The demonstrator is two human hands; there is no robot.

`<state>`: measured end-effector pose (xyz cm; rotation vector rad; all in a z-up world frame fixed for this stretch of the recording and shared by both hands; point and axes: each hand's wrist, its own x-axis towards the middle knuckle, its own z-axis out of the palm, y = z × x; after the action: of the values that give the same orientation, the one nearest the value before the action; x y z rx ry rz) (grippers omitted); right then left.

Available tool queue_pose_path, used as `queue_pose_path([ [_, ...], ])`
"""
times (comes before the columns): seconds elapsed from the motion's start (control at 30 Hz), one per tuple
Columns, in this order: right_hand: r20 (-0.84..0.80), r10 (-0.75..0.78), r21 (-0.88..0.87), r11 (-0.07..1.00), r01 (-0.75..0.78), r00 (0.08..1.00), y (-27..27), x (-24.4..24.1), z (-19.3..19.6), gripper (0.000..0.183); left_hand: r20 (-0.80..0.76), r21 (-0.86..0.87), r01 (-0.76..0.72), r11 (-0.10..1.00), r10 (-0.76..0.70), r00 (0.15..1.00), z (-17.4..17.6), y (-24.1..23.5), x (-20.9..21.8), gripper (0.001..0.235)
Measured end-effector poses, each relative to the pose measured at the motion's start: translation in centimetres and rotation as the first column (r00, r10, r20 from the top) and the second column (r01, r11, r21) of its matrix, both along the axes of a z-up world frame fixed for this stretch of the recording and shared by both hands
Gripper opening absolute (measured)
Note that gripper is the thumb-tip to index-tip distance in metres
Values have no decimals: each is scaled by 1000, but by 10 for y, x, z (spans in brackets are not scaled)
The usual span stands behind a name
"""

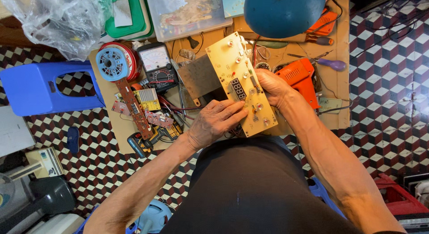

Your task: The person uses pliers to trim a wire on a circuit board, then repeatedly flips and rotates the board to inspect both sides under a work lamp. The person handles the circuit board and pliers throughout the clip.

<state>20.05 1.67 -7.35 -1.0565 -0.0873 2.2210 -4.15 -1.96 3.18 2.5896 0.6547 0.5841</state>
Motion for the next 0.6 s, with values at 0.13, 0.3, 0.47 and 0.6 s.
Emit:
queue_pose_path([
  [0.13, 18, -2, -26, 1000, 3, 1000, 0, 0, -3, 20, -7, -5, 28, 1000, -28, 1000, 2, 1, 3, 42],
  [0.3, -13, -18, -69, 997, 17, 1000, -1, 5, -2, 21, 30, 20, 47, 999, -48, 998, 2, 4, 9, 40],
  [0.47, 7, -25, -60, 998, 25, 1000, 2, 8, -1, 20, -17, 70, 61, 996, -60, 998, 5, 4, 14, 40],
  [0.6, 35, -14, -55, 998, 16, 999, 5, 11, -1, 20, 21, 60, 35, 998, -37, 999, 4, 4, 19, 38],
])
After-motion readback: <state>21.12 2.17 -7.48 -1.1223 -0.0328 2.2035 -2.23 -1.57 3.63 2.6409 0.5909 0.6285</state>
